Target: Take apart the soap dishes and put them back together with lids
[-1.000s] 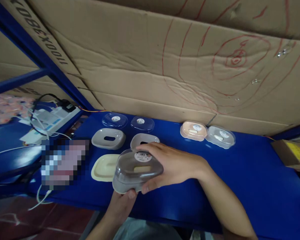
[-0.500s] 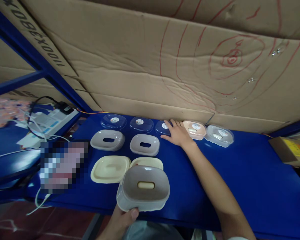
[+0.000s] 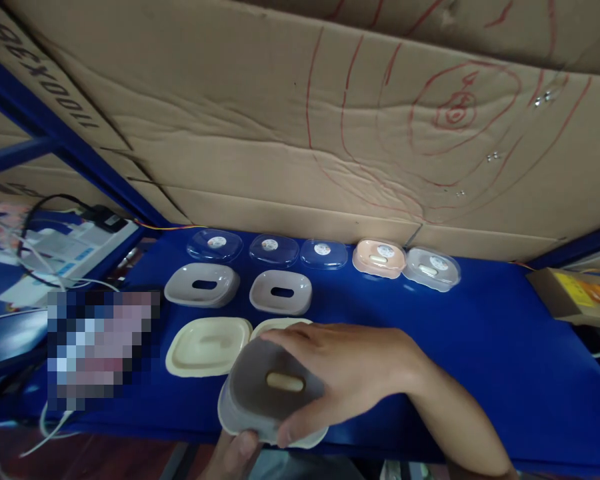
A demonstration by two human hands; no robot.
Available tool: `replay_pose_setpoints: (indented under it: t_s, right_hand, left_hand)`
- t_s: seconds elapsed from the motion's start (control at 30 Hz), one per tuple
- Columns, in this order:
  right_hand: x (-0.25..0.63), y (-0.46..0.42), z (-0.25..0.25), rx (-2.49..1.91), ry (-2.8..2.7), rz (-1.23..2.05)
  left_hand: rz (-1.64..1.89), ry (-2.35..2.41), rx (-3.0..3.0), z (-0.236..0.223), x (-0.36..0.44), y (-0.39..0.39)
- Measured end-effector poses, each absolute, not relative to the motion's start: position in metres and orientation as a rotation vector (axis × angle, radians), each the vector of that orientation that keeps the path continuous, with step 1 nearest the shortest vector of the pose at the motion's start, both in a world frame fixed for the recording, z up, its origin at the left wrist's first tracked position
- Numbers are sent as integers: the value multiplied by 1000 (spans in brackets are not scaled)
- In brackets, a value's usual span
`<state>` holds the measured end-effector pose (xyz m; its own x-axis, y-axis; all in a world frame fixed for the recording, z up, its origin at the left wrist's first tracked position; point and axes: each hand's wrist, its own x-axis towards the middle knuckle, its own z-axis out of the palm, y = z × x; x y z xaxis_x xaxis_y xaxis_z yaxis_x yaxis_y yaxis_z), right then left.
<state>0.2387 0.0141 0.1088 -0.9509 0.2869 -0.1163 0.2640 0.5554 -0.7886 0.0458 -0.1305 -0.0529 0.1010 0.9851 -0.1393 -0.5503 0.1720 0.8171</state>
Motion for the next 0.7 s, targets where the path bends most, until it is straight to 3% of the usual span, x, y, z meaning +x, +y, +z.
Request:
replay_pose_setpoints:
  t_s: [0.3, 0.53, 0.7]
  right_hand:
    - [249, -14, 124, -902, -2650, 1284]
    - [235, -3, 112, -634, -2611, 1287]
    - [225, -1, 101, -557, -2590, 1239]
  left_hand:
    - [1272, 724, 737, -23, 65, -129]
    - [1398, 814, 707, -50, 59, -130]
    - [1471, 811, 514, -40, 56, -130]
